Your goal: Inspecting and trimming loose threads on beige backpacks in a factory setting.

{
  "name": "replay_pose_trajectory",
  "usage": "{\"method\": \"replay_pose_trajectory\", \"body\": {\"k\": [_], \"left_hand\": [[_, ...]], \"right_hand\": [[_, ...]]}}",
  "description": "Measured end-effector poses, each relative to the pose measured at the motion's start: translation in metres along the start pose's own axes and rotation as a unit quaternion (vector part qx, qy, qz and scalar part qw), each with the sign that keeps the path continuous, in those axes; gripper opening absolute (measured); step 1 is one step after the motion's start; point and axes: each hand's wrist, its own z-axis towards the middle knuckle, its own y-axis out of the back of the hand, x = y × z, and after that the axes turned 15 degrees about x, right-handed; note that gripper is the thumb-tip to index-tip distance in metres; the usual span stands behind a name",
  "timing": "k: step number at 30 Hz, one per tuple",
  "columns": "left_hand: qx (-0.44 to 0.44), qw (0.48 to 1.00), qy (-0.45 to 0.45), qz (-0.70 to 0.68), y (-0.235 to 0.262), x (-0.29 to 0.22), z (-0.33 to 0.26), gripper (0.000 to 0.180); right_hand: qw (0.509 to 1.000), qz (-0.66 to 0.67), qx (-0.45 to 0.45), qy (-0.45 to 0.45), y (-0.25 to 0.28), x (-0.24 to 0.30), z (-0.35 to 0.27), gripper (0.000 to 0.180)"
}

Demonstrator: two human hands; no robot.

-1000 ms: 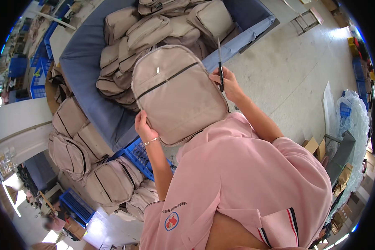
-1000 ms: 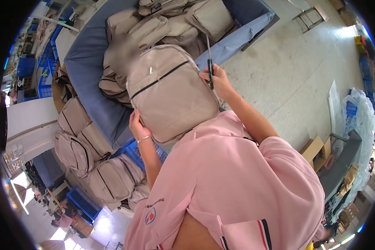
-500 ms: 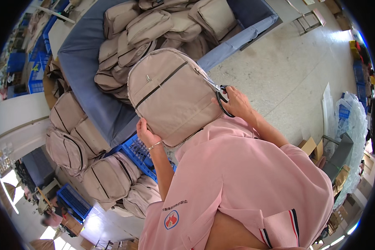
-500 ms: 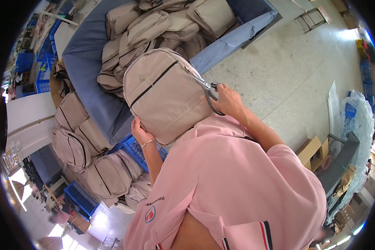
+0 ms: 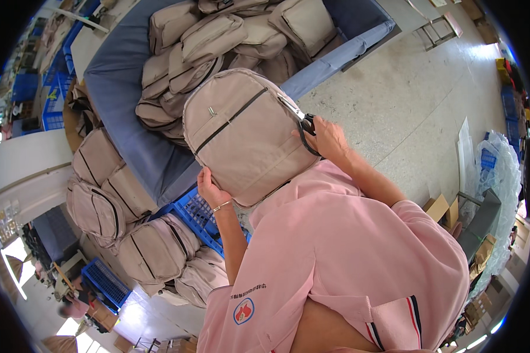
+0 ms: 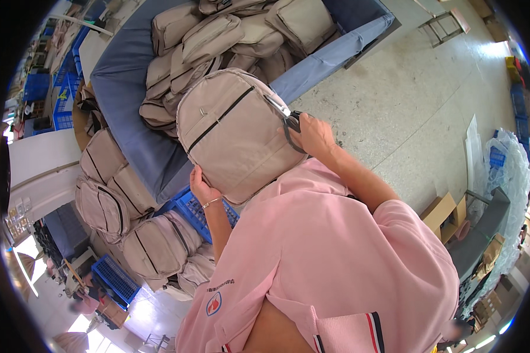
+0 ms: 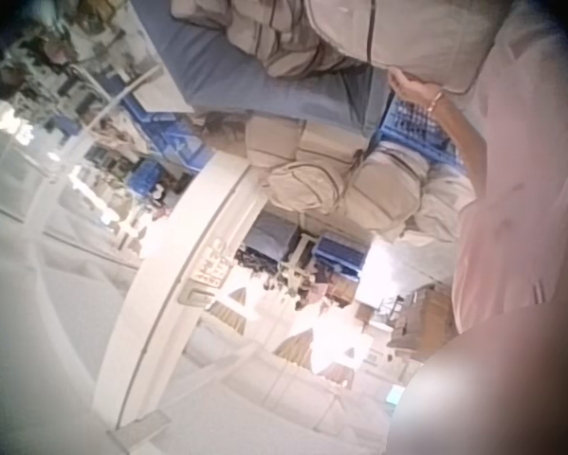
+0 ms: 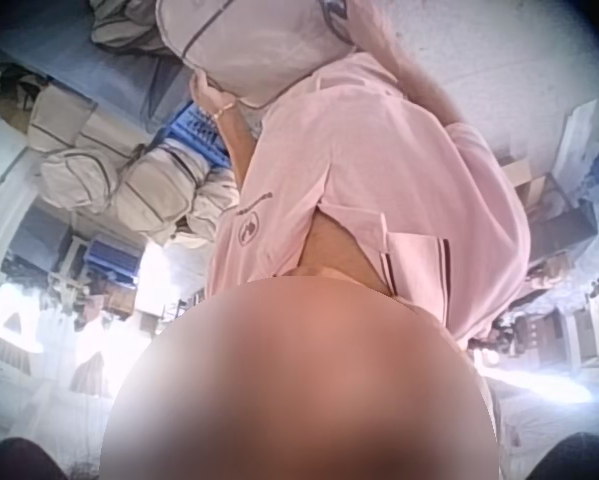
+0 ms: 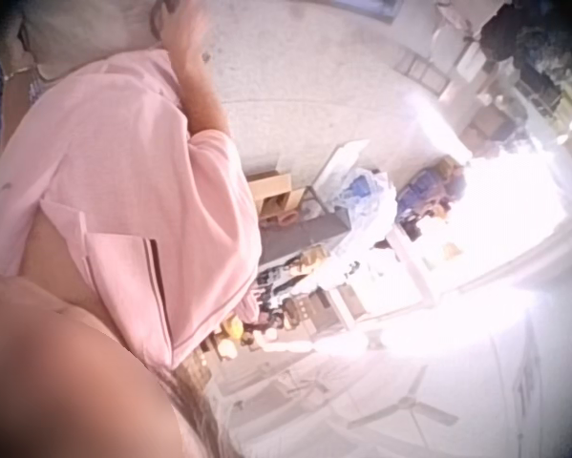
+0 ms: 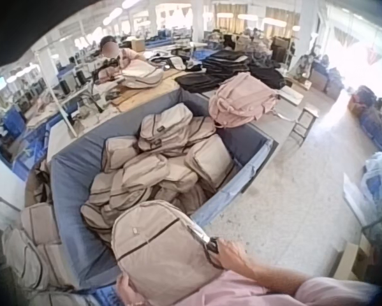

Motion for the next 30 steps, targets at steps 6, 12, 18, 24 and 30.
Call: {"method": "replay_pose_trajectory", "body": {"k": [6, 12, 18, 24, 30], "left_hand": [[-0.002, 1.000, -0.001, 0.014, -0.001, 0.000, -0.002, 0.014], [-0.004, 1.000, -0.001, 0.024, 0.004, 0.002, -0.003, 0.014], [-0.006, 1.000, 0.006, 0.019, 0.002, 0.003, -0.006, 0.010], [-0.001, 1.000, 0.001, 0.016, 0.002, 0.003, -0.006, 0.010], [0.006, 1.000, -0.003, 0.010, 0.003, 0.006, -0.012, 0.009]], "right_hand": [[0.999, 0.014, 0.019, -0.023, -0.002, -0.008, 0.001, 0.065], [1.000, -0.024, -0.014, -0.010, 0.000, -0.006, 0.002, 0.072], [0.999, -0.035, 0.009, -0.017, 0.003, 0.003, 0.004, 0.065], [0.999, -0.044, 0.011, -0.023, -0.010, -0.001, 0.006, 0.060], [0.999, -0.026, 0.008, -0.037, -0.010, -0.003, 0.007, 0.063]]}}
